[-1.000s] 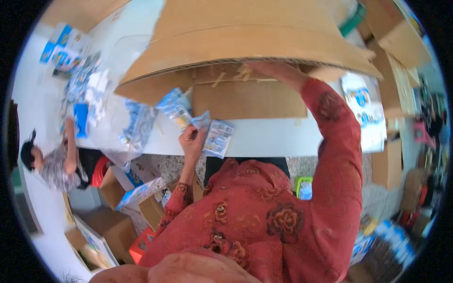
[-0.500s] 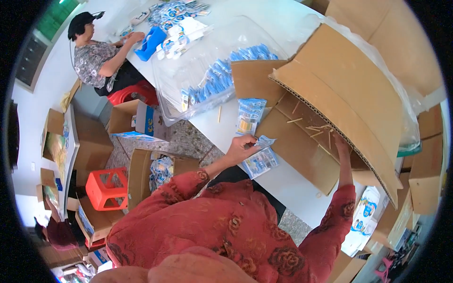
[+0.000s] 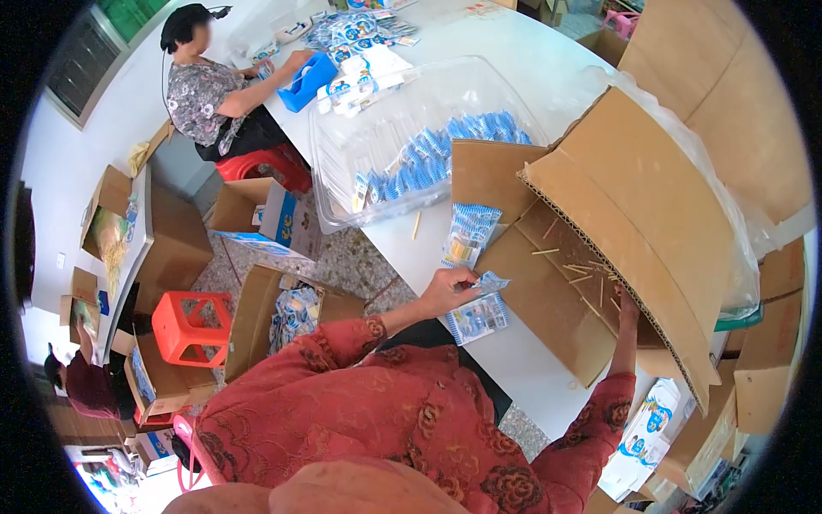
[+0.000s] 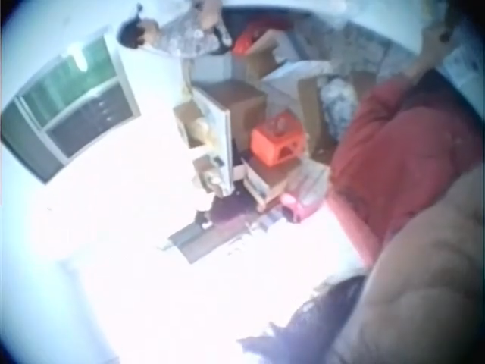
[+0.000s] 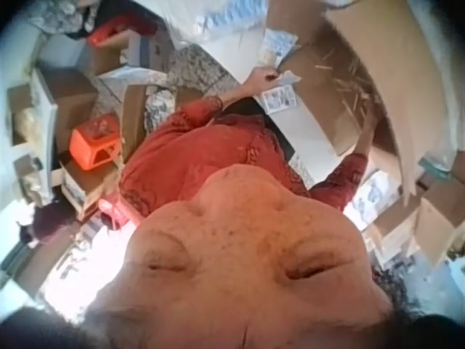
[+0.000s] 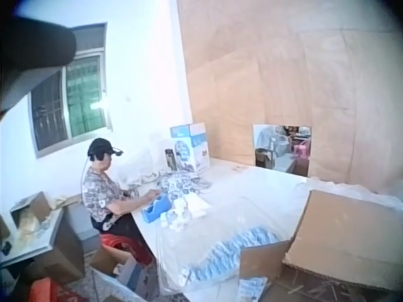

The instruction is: Packaging small wooden items into plastic bags and placing them into a cardboard box.

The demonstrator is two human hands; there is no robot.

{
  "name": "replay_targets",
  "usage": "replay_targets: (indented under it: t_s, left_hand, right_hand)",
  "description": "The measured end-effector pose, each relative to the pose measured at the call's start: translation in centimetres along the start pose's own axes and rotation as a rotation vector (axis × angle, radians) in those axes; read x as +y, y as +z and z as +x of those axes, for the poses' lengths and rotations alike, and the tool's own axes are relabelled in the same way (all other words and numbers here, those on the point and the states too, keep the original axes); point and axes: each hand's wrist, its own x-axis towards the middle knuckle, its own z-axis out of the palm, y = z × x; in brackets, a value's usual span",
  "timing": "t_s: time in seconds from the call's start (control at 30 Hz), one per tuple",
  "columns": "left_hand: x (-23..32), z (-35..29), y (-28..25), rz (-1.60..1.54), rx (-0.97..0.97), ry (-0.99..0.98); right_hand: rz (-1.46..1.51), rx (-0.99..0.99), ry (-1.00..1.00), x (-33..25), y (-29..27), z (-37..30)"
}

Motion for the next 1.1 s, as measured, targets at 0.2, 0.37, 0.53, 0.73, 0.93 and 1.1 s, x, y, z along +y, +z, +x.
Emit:
replay_targets:
  t_s: [0.2, 0.37, 0.53, 0.73, 0.93, 1.1]
  left_hand:
    - [-0.5, 0.1, 0.1, 0.017, 0.0, 0.021]
    - [-0.5, -0.2, 0.1, 0.022, 0.002, 0.013]
    - [-0.3, 0.0, 0.2, 0.009, 0.0, 0.004]
    - [0.0, -0.2, -0.2, 0.001, 0.026, 0.019]
    - [-0.3, -0.2, -0.1, 0.013, -0.042, -0.027]
    - [-0.2, -0.1, 0.0, 0.03, -0.044, -0.042]
  right_hand:
    - [-0.296, 0.052, -0.289, 0.1, -0.1, -1.3]
    - [-0.589, 0.109, -0.532, -3.3, 1.7, -4.6]
    - [-0.598, 0.112, -0.705, -3.8, 2.5, -4.6]
    - [-0.504, 0.067, -0.731, 2.8, 2.4, 0.5]
    - [-0.386, -0.007, -0.575, 5.7, 2.1, 2.2]
    - [-0.549, -0.021, -0.509, -0.6, 2.7, -2.1]
